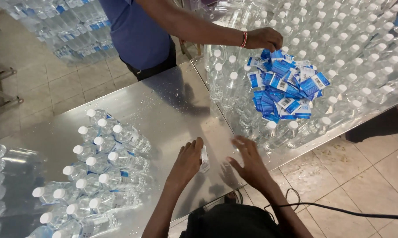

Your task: The person is manually applying plastic labels to small water bottles on a production table.

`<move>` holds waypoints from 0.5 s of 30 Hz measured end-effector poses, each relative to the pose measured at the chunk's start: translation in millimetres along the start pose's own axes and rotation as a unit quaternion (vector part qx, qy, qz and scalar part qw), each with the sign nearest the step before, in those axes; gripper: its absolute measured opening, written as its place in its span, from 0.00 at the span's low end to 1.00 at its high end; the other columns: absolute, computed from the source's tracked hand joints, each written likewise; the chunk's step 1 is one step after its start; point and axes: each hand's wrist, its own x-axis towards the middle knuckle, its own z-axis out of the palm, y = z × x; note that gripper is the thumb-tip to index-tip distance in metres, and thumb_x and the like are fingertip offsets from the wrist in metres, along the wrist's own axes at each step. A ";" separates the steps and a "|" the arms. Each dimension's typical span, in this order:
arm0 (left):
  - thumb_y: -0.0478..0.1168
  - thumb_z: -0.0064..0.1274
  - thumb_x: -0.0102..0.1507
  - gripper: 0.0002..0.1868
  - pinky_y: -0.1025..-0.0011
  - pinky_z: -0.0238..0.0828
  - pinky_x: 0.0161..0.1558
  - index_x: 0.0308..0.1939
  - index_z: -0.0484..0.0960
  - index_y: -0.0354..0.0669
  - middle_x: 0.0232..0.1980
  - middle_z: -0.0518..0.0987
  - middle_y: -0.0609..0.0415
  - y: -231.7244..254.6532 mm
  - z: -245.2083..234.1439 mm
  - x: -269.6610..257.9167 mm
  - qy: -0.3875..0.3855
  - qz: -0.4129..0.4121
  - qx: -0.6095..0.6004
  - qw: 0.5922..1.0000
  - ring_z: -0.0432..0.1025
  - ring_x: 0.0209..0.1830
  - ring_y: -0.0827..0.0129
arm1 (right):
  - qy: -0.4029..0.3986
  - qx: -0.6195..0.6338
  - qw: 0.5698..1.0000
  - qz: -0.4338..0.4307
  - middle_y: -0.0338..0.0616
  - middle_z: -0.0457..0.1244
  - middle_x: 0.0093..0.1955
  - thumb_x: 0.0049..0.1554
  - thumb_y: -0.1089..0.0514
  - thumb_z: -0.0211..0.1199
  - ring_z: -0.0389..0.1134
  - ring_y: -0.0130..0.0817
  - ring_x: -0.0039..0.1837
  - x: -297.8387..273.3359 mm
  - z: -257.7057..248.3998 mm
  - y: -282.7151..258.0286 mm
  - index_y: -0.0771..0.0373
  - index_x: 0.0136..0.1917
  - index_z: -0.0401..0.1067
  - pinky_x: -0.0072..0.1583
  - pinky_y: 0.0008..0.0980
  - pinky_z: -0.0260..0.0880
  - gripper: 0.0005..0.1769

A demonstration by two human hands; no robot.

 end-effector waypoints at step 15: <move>0.38 0.59 0.70 0.13 0.52 0.60 0.74 0.59 0.85 0.52 0.61 0.82 0.55 -14.1 40.2 -31.3 0.326 0.004 -0.294 0.898 0.73 0.69 0.56 | -0.129 0.309 0.942 -0.012 0.62 0.61 0.80 0.73 0.52 0.49 0.59 0.66 0.81 52.4 61.1 -41.7 0.58 0.83 0.62 0.78 0.67 0.57 0.28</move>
